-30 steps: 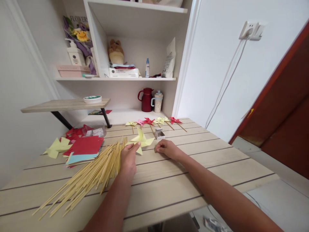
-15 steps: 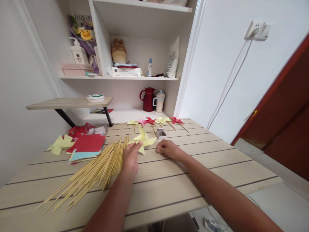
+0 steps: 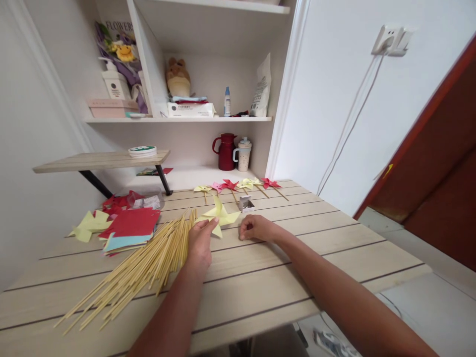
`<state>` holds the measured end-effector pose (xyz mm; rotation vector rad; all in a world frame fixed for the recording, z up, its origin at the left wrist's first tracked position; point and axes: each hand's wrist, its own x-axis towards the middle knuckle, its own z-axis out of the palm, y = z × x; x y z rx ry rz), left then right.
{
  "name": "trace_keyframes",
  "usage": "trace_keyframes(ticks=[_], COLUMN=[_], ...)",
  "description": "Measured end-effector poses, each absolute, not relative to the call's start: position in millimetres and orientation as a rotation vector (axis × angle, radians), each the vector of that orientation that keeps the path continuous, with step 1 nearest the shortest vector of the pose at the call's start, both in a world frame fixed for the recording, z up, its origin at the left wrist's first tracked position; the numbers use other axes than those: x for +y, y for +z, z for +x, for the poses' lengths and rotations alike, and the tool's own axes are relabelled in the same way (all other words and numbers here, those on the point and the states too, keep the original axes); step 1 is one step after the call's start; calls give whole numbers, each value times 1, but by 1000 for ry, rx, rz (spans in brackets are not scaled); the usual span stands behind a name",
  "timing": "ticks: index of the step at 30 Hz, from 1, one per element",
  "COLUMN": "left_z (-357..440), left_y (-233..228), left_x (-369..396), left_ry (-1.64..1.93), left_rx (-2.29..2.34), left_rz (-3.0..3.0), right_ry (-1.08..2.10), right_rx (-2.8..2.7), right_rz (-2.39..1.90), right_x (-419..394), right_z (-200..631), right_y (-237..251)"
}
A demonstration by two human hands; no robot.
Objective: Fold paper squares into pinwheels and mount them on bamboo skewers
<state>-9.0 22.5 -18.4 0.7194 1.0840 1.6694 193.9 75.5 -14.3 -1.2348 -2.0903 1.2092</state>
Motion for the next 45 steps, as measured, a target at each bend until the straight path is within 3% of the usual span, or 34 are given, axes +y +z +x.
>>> trace_keyframes(ticks=[45], left_z=[-9], left_y=[-18], left_x=[20], left_ry=[1663], left_rx=[1068], left_rz=[706], right_ry=[1233], right_rx=[-1897], right_rz=[-1190], right_x=[51], right_z=[203], right_y=[-11])
